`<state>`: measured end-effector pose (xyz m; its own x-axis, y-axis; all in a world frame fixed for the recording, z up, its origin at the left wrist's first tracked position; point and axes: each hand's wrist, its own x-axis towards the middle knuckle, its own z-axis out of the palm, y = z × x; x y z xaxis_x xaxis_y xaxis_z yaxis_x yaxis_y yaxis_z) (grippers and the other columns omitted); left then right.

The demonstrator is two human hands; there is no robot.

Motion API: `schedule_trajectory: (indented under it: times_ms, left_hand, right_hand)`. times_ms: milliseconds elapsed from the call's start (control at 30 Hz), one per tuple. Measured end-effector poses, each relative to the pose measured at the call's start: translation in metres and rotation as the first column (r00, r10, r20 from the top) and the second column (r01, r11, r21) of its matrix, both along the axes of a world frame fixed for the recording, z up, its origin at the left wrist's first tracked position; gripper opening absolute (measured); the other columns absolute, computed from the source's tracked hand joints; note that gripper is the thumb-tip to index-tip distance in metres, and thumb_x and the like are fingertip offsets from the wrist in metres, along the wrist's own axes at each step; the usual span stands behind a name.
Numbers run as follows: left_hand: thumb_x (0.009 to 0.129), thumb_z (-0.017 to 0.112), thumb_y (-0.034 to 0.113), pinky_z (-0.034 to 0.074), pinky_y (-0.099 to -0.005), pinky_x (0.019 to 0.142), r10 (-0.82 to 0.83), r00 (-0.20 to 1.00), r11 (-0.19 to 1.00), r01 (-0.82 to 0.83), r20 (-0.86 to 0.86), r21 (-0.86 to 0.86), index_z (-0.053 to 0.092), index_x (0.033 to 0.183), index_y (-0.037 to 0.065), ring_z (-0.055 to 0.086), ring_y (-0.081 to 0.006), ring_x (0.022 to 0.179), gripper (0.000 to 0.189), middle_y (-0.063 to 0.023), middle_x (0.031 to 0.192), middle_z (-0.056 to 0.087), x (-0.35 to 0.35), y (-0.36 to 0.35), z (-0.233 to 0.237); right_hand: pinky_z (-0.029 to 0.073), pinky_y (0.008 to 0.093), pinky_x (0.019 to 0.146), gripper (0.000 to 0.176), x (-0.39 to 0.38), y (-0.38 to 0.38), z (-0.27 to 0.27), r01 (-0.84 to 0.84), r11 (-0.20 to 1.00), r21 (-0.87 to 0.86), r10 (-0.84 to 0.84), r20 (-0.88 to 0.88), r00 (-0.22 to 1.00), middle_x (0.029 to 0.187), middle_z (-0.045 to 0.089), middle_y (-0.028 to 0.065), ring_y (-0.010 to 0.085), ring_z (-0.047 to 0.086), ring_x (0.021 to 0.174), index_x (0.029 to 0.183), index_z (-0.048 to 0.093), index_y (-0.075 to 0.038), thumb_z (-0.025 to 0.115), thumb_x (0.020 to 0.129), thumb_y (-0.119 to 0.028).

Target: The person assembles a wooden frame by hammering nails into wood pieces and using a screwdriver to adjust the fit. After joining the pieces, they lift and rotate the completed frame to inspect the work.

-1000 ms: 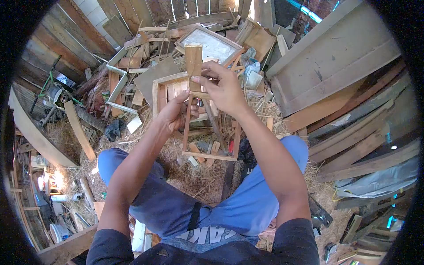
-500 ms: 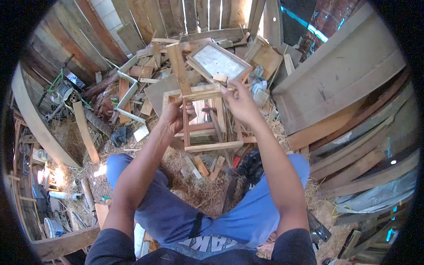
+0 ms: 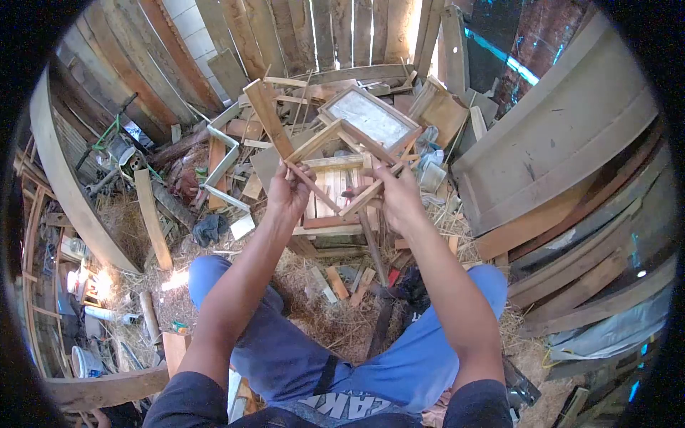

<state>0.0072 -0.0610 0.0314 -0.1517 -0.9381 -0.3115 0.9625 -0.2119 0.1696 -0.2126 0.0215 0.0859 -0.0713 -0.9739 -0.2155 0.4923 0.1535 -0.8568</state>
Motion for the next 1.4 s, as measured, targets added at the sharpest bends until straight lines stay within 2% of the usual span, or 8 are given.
schedule_trajectory:
  times_ms: [100,267,467,500,633,900,1133,1400]
  left_hand:
    - [0.113,0.039,0.030,0.058,-0.0457,0.092,0.017,0.894,0.993,0.038,0.447,-0.114,0.045,0.115,0.008,0.061,-0.0261,0.094,0.023,-0.0109,0.100,0.058,-0.010,0.019,0.018]
    - [0.112,0.044,0.028,0.056,-0.0460,0.097,-0.015,0.865,0.974,0.125,0.501,-0.187,0.048,0.114,0.011,0.062,-0.0251,0.101,0.017,-0.0086,0.106,0.060,-0.013,0.030,0.023]
    - [0.108,0.055,0.021,0.053,-0.0442,0.105,0.058,0.815,0.926,0.171,0.576,-0.336,0.053,0.109,0.012,0.062,-0.0196,0.107,0.009,-0.0050,0.108,0.060,-0.013,0.034,0.010]
    - [0.107,0.057,0.017,0.052,-0.0430,0.106,0.115,0.808,0.891,0.174,0.578,-0.420,0.055,0.108,0.010,0.061,-0.0181,0.109,0.007,-0.0049,0.110,0.061,-0.014,0.031,0.005]
    - [0.104,0.062,0.011,0.051,-0.0401,0.108,0.103,0.832,0.863,0.198,0.544,-0.465,0.060,0.109,0.007,0.061,-0.0162,0.112,0.007,-0.0049,0.116,0.062,-0.016,0.037,0.012]
    - [0.102,0.065,0.011,0.052,-0.0335,0.107,0.156,0.827,0.844,0.171,0.539,-0.508,0.056,0.140,-0.003,0.064,-0.0186,0.119,0.042,-0.0126,0.131,0.066,-0.024,0.044,0.034]
    - [0.102,0.064,0.012,0.052,-0.0336,0.107,0.123,0.807,0.859,0.205,0.578,-0.469,0.057,0.140,-0.003,0.063,-0.0190,0.121,0.041,-0.0124,0.133,0.065,-0.030,0.047,0.029]
    - [0.103,0.062,0.012,0.050,-0.0430,0.113,0.094,0.784,0.860,0.247,0.614,-0.447,0.056,0.140,-0.001,0.062,-0.0221,0.122,0.039,-0.0126,0.130,0.065,-0.031,0.050,0.037]
  right_hand:
    - [0.062,0.0420,0.061,0.026,-0.014,-0.008,0.007,0.132,0.991,0.009,-0.131,-0.066,0.989,0.106,0.068,0.0127,0.0250,0.069,0.071,0.127,0.050,-0.007,0.058,0.104,-0.018]
    - [0.062,0.0408,0.059,0.029,-0.036,-0.010,0.008,0.077,0.995,-0.071,-0.083,-0.094,0.992,0.107,0.071,0.0159,0.0219,0.068,0.072,0.129,0.049,-0.005,0.055,0.103,-0.015]
    - [0.052,0.0280,0.054,0.023,-0.053,-0.017,0.015,0.186,0.982,-0.016,-0.186,-0.002,0.982,0.106,0.070,0.0155,0.0163,0.059,0.067,0.121,0.050,-0.001,0.055,0.102,-0.014]
    - [0.048,0.0213,0.050,0.020,-0.054,-0.018,0.017,0.200,0.980,-0.009,-0.199,0.062,0.978,0.092,0.069,0.0096,0.0101,0.057,0.061,0.117,0.054,-0.004,0.057,0.102,-0.017]
    - [0.044,0.0181,0.049,0.022,-0.074,-0.029,0.004,0.194,0.979,0.061,-0.201,0.162,0.966,0.103,0.069,0.0086,0.0076,0.052,0.065,0.117,0.056,-0.003,0.058,0.099,-0.015]
    - [0.042,0.0170,0.046,0.012,-0.079,-0.026,0.003,0.169,0.985,-0.024,-0.154,0.295,0.943,0.089,0.063,0.0031,0.0040,0.049,0.061,0.105,0.057,-0.003,0.055,0.102,-0.014]
    - [0.039,0.0149,0.043,0.015,-0.087,-0.026,-0.003,0.091,0.996,-0.010,-0.079,0.417,0.905,0.067,0.050,-0.0026,0.0018,0.044,0.049,0.096,0.055,-0.002,0.059,0.102,-0.016]
    - [0.041,0.0145,0.043,0.016,-0.096,-0.030,-0.014,0.001,1.000,-0.016,0.009,0.576,0.817,0.067,0.050,-0.0040,0.0013,0.048,0.051,0.094,0.054,-0.002,0.059,0.102,-0.015]
